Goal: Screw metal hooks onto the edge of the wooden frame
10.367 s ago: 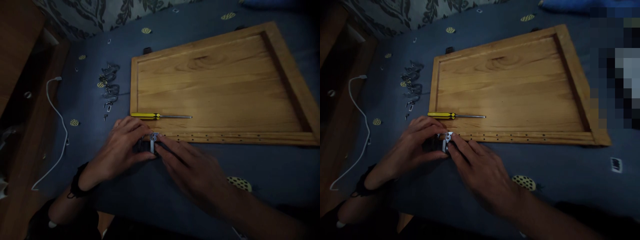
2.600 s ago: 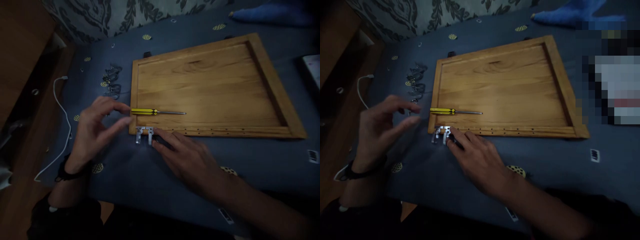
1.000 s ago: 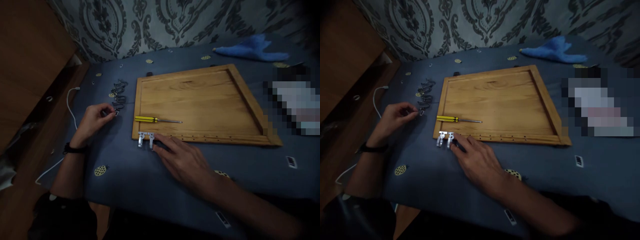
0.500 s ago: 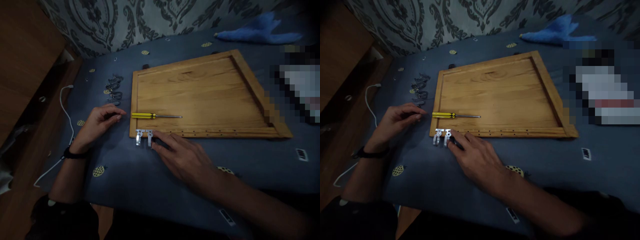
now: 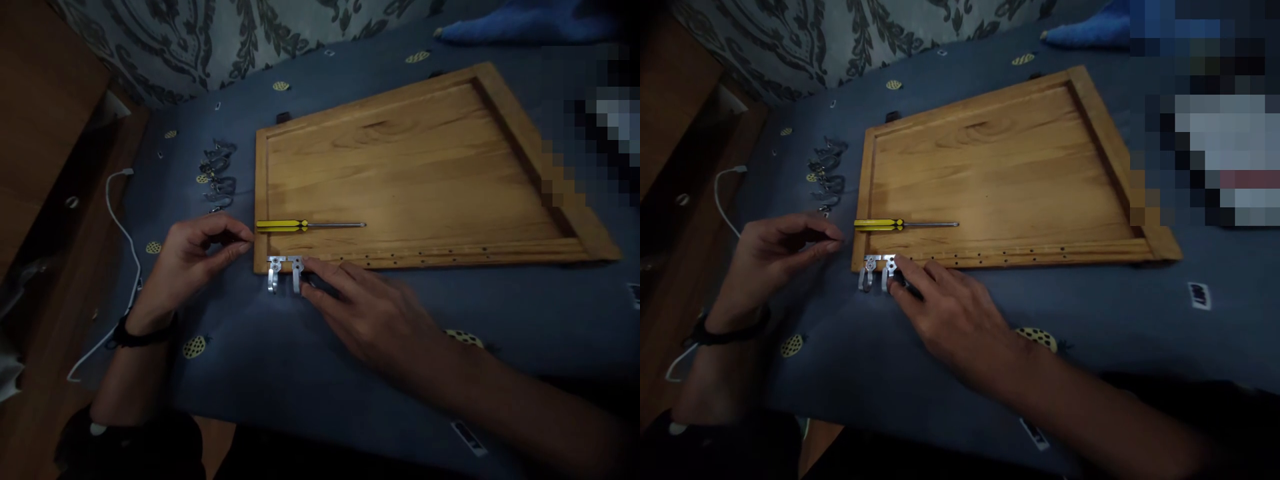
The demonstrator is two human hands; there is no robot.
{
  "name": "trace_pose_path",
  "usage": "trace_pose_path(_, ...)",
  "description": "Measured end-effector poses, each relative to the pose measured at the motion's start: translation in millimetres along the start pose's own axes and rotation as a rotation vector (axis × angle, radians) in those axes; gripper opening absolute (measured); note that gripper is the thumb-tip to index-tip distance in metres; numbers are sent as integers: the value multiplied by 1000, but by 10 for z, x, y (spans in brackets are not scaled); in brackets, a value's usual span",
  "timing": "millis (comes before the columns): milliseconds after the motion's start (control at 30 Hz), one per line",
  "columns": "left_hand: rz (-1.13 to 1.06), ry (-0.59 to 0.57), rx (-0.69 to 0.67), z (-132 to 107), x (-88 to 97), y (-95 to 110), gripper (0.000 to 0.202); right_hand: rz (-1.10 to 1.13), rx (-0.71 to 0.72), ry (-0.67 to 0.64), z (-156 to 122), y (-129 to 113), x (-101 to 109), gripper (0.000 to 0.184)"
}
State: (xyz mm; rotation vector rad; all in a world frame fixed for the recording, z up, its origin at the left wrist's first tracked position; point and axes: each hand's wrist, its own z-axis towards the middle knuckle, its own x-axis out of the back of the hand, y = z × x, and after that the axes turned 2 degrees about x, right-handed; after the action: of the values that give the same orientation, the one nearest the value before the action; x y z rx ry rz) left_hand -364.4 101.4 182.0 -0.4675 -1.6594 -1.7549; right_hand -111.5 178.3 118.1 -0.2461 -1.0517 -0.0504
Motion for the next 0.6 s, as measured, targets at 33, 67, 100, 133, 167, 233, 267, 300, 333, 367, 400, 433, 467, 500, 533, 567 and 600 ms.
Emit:
trace_pose_path(33, -19, 8, 16, -15, -16, 24, 12, -2, -1, -3, 0, 1, -2, 31)
trace_pose_path(67, -46, 11, 33, -28, -34, 46, 14, -1, 1, -5, 0, 2, -6, 31)
trace_pose_path(100, -79, 12, 48, -38, -51, 66, 16, 2, 4, -2, -1, 4, -13, 31)
trace_pose_path(133, -111, 12, 59, -44, -67, 86, 15, 4, 6, 1, -3, 5, -21, 30)
trace_pose_path(167, -137, 13, 61, -43, -81, 106, 13, 6, 5, 2, -5, 7, -28, 30)
trace_pose_path(233, -152, 3, 46, -19, -101, 145, 8, 15, 3, 13, -11, 8, -42, 29)
trace_pose_path(267, -141, -4, 30, 5, -106, 164, 6, 21, 2, 17, -14, 8, -46, 29)
trace_pose_path(300, -120, -14, 8, 35, -111, 184, 5, 27, 3, 21, -16, 7, -49, 29)
trace_pose_path(333, -95, -22, -29, 70, -115, 204, 5, 30, 5, 23, -17, 6, -50, 29)
trace_pose_path(367, -68, -32, -74, 107, -121, 224, 5, 31, 8, 24, -17, 5, -50, 29)
trace_pose_path(400, -45, -48, -120, 142, -130, 242, 6, 31, 10, 24, -17, 4, -50, 29)
trace_pose_path(433, -27, -70, -159, 175, -143, 257, 6, 31, 11, 22, -17, 3, -50, 29)
trace_pose_path(467, -16, -95, -190, 201, -161, 267, 7, 29, 11, 22, -16, 2, -49, 29)
trace_pose_path(500, -15, -118, -208, 221, -182, 272, 8, 28, 11, 22, -15, 1, -47, 29)
trace_pose_path(533, -23, -135, -214, 234, -206, 270, 7, 26, 11, 24, -14, 1, -45, 29)
trace_pose_path(567, -37, -147, -213, 240, -230, 263, 5, 22, 10, 27, -13, 1, -43, 29)
trace_pose_path(600, -54, -157, -211, 240, -252, 252, 3, 16, 9, 26, -12, 1, -40, 29)
